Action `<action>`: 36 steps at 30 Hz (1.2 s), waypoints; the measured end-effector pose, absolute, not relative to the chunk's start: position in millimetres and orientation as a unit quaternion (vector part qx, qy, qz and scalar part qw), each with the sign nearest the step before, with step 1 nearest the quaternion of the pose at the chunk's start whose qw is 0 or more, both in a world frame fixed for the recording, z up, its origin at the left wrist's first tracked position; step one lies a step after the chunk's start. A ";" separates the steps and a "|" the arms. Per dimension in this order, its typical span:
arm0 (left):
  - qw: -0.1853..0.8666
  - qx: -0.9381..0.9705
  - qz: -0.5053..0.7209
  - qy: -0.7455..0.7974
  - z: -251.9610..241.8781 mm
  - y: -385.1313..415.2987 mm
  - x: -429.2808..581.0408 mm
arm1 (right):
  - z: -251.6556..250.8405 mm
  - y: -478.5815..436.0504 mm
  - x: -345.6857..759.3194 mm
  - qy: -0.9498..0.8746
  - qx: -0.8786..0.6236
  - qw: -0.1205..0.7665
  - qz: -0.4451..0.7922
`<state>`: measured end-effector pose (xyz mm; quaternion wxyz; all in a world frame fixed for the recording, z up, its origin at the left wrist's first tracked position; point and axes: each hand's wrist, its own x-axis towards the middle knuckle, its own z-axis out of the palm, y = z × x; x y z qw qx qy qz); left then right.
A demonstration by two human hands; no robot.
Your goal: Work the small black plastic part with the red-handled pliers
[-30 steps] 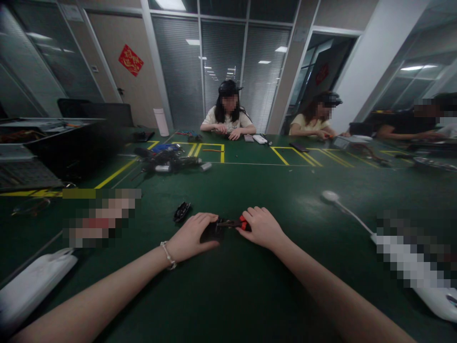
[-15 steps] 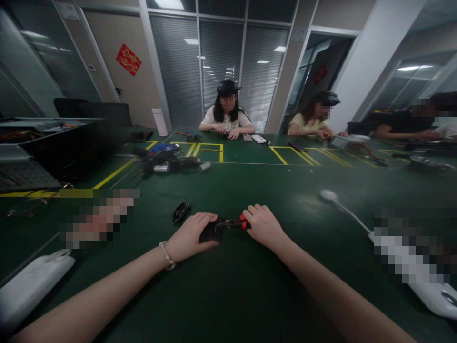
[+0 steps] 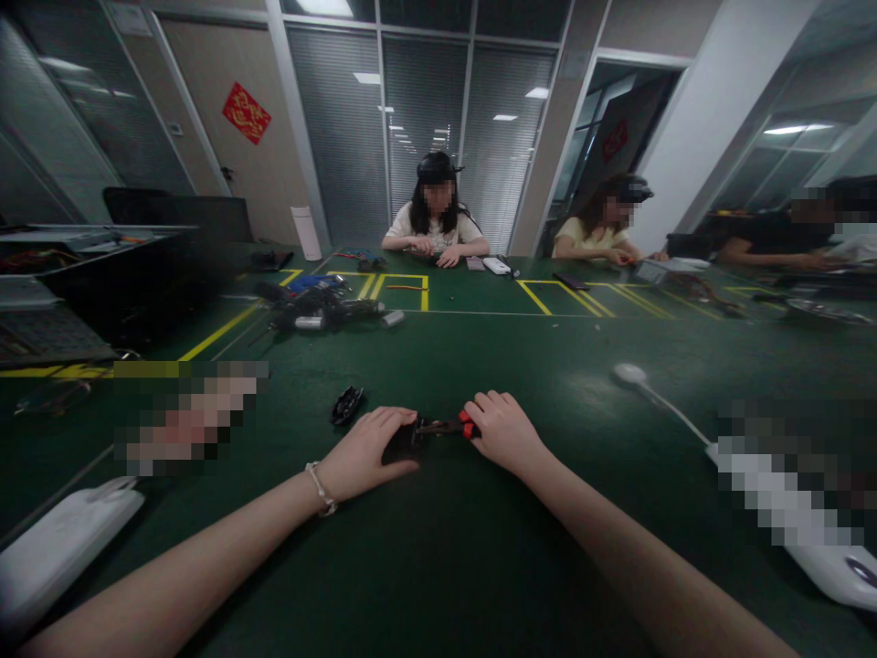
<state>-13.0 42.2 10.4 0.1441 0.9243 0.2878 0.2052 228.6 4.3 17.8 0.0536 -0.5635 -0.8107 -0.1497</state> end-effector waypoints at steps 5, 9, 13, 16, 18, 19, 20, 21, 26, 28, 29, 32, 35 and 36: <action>0.148 0.923 0.202 0.292 10.9 42.5 -12.9 | 18.1 4.4 225.7 -0.810 -0.566 0.053 -0.148; 0.152 0.922 0.199 0.295 10.5 42.7 -13.3 | 17.7 5.0 224.9 -0.808 -0.566 0.052 -0.157; 0.153 0.923 0.194 0.296 10.9 42.9 -13.6 | 17.9 5.9 226.1 -0.806 -0.562 0.049 -0.176; 0.152 0.923 0.193 0.296 11.9 42.9 -13.5 | 18.5 6.6 227.6 -0.806 -0.561 0.047 -0.181; 0.152 0.923 0.196 0.294 12.1 42.8 -13.3 | 18.3 7.0 228.8 -0.808 -0.559 0.046 -0.181; 0.151 0.923 0.199 0.294 12.1 42.9 -13.2 | 18.0 7.2 229.2 -0.809 -0.558 0.046 -0.180; 0.151 0.923 0.198 0.293 11.8 42.9 -13.0 | 17.4 7.3 229.6 -0.810 -0.556 0.047 -0.180; 0.150 0.923 0.198 0.292 11.5 42.9 -12.9 | 16.8 7.4 229.8 -0.811 -0.555 0.049 -0.179; 0.141 0.925 0.201 0.290 9.4 43.1 -12.7 | 15.1 7.6 228.3 -0.813 -0.550 0.064 -0.181; 0.142 0.925 0.202 0.290 9.3 43.0 -13.0 | 15.1 7.6 227.6 -0.813 -0.548 0.070 -0.184; 0.144 0.925 0.201 0.290 9.4 43.0 -13.1 | 15.1 7.7 227.5 -0.812 -0.548 0.071 -0.185; 0.145 0.924 0.198 0.293 10.0 42.7 -13.4 | 14.4 7.9 228.0 -0.811 -0.549 0.073 -0.189; 0.146 0.923 0.199 0.295 10.5 42.7 -13.3 | 13.2 8.4 228.8 -0.810 -0.548 0.075 -0.194; 0.147 0.923 0.197 0.295 10.5 42.8 -13.2 | 12.9 8.6 228.9 -0.810 -0.548 0.076 -0.194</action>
